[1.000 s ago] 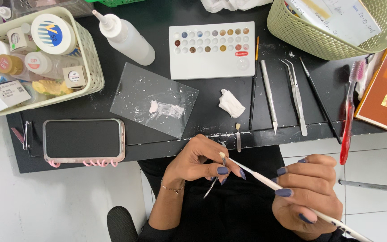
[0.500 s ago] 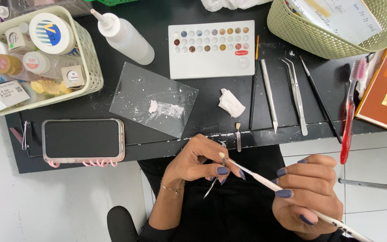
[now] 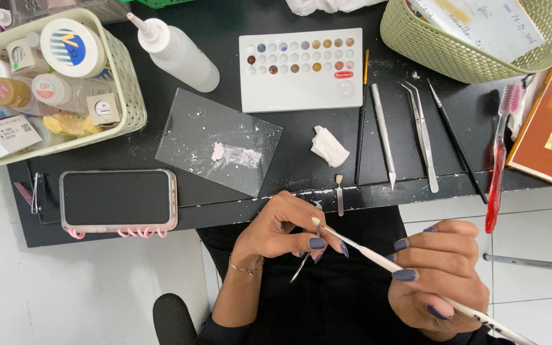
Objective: The person holds a small dental crown with forceps in one hand and uses a fine brush in the other to apply ceramic stain or glaze from a palette onto the crown, dipping the brush into liquid and touching up the crown surface repeatedly.
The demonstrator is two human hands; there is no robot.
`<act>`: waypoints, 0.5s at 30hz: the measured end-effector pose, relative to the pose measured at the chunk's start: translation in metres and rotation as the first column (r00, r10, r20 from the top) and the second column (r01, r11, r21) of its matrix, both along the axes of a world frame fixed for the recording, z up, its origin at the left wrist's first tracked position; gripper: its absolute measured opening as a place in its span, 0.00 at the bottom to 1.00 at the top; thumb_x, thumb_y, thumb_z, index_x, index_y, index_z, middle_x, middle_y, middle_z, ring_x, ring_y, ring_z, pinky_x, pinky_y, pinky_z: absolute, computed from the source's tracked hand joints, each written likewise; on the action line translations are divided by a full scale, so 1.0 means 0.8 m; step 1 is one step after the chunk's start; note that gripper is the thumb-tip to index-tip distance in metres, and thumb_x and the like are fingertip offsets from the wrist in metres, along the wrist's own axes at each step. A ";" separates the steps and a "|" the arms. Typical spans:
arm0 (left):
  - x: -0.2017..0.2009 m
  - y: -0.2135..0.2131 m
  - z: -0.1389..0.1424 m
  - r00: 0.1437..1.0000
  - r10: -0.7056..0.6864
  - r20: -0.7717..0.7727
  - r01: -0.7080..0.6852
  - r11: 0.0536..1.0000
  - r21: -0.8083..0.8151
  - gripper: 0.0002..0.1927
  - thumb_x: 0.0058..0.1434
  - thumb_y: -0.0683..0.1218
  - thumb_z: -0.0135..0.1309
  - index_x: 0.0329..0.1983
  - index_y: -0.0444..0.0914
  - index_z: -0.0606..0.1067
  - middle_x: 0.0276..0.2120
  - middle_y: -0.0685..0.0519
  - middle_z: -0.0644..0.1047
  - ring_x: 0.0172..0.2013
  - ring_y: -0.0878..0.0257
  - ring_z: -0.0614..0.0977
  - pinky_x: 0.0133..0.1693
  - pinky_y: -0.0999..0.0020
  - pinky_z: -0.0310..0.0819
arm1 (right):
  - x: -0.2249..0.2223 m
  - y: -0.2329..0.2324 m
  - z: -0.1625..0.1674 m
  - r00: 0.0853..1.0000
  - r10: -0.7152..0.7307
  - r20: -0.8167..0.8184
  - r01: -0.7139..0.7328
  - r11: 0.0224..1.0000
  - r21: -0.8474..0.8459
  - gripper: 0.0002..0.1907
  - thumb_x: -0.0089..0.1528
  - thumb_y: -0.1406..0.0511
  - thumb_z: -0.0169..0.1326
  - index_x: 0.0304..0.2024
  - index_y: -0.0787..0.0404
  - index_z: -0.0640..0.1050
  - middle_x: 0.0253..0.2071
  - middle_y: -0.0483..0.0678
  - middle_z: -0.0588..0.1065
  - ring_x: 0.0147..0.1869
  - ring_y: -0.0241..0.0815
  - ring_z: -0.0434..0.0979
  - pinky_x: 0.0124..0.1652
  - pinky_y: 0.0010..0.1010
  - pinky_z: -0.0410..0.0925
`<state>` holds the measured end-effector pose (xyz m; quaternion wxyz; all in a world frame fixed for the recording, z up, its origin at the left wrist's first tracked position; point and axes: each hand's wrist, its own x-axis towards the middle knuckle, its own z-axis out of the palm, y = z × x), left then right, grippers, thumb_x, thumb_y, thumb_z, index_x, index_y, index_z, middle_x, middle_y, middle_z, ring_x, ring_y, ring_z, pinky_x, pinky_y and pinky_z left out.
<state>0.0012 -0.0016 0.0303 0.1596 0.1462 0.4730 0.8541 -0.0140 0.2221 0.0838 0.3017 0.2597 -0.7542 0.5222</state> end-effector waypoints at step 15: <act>-0.002 0.000 0.000 1.000 -0.013 -0.014 0.013 1.000 -0.004 0.12 0.63 0.46 0.64 0.41 0.32 0.83 0.25 0.48 0.80 0.18 0.70 0.73 0.19 0.78 0.60 | 0.000 -0.002 0.005 1.000 -0.005 0.009 0.005 1.000 0.003 0.24 0.74 0.51 0.36 0.26 0.54 0.68 0.22 0.43 0.73 0.31 0.38 0.74 0.41 0.34 0.65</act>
